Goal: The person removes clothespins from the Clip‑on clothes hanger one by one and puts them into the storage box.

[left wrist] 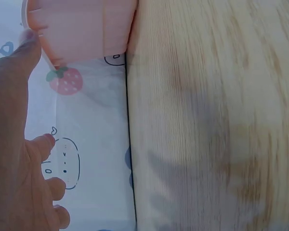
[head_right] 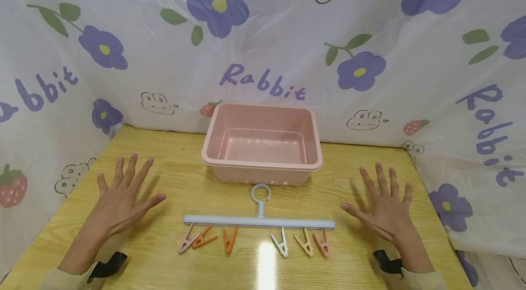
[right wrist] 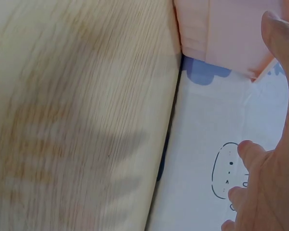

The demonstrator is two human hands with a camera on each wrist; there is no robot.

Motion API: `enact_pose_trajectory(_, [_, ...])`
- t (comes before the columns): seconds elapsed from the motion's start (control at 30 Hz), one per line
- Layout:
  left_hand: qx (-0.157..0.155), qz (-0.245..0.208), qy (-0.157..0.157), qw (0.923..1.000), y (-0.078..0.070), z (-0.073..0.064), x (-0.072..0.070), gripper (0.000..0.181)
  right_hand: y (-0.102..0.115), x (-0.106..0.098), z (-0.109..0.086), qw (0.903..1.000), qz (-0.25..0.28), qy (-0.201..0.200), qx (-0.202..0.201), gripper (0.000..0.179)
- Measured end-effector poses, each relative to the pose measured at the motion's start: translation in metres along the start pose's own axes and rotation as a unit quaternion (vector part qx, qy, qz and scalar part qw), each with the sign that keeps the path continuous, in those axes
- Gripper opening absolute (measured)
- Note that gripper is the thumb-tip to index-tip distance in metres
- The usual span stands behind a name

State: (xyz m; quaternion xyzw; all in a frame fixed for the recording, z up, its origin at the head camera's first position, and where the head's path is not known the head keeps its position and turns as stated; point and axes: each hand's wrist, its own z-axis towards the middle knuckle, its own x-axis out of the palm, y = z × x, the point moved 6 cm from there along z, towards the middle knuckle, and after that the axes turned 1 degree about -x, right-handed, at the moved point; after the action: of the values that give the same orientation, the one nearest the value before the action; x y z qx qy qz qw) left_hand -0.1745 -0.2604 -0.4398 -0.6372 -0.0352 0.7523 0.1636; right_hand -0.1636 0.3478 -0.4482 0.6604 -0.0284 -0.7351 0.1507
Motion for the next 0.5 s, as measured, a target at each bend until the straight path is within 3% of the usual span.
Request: enact_pose_trajectory(0.5, [0.005,-0.033,0.008,0.9994,-0.01,0.005,0.008,0.094,0.015,0.001,-0.001,0.9995,0.026,0.009,-0.017,0.098])
